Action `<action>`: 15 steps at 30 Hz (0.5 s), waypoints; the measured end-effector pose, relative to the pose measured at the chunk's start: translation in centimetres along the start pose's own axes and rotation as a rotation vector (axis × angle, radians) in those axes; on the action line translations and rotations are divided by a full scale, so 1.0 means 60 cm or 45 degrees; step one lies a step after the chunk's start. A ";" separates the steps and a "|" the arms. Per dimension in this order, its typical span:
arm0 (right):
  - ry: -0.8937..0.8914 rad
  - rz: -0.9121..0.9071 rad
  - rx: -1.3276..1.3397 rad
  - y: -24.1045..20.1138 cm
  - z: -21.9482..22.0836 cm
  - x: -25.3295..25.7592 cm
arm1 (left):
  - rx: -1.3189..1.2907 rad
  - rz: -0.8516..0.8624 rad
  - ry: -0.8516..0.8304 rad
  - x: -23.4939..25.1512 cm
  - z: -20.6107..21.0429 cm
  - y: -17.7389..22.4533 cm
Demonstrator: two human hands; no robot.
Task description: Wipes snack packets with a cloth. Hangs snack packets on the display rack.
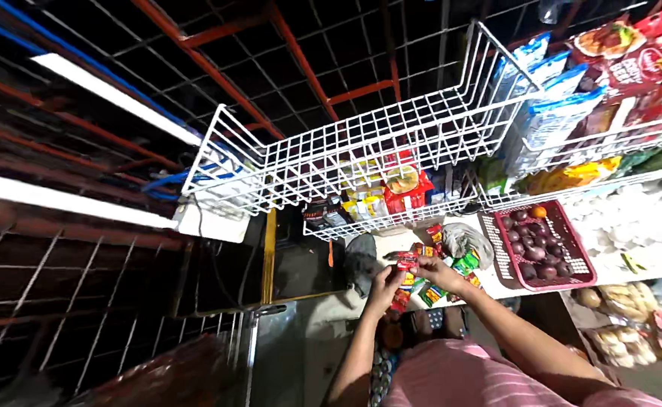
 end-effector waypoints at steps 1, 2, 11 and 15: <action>0.048 0.001 -0.069 0.008 -0.016 -0.005 | -0.146 -0.037 0.022 -0.002 0.006 -0.007; 0.150 0.028 -0.128 0.024 -0.039 -0.009 | -0.279 -0.079 0.057 -0.007 0.012 -0.011; 0.762 1.144 -0.635 0.271 -0.241 -0.016 | -0.824 -0.301 0.225 -0.081 0.024 -0.025; 0.786 1.112 -0.479 0.267 -0.255 -0.013 | -0.932 -0.307 0.246 -0.091 0.030 -0.032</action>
Point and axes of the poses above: each hand's wrist, its own x-axis towards the middle knuckle, its own z-axis out of the palm, y = z × x, the point moved 4 cm from there along x, towards the middle knuckle, and after that the axes turned 12 degrees about -x, right-handed, at the moved point
